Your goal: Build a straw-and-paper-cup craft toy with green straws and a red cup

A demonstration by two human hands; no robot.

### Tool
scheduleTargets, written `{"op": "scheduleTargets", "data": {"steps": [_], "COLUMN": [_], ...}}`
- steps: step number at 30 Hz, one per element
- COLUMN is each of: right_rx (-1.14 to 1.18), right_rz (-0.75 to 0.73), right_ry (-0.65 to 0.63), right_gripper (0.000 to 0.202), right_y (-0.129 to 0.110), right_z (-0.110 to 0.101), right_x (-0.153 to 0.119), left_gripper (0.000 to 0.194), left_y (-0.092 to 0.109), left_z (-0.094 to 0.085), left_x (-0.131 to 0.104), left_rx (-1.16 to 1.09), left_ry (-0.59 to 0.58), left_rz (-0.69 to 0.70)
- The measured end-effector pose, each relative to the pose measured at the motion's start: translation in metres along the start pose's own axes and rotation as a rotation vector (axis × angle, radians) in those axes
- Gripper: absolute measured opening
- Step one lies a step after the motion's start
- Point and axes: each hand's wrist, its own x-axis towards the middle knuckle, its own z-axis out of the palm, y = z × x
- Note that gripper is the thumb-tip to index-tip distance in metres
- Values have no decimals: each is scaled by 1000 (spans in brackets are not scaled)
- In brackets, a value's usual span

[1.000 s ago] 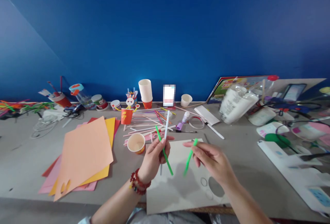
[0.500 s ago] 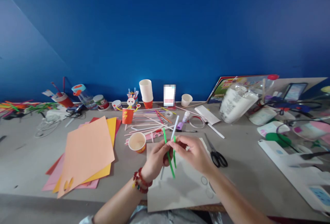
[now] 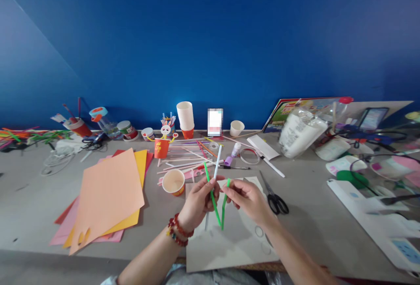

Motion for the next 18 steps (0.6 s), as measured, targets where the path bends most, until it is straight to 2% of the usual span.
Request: {"op": "scheduleTargets", "data": {"steps": [6,10,18], "right_rx": [74,193,291], "right_rz": [26,70,126], "right_ry": [68,128,147], "right_gripper": [39,39,40], "right_y": [0,-4,0], "right_z": [-8,-13,-8], "right_x": [1,4,9], "left_gripper": [36,36,38], "left_y": [2,0,-1], "left_z": [-4,-5,2], "left_x": [-1,-3,-8], "left_rx": [-10,24,113], "left_ry": [-12,-38,-113], "left_rz": [19,-20,-42]}}
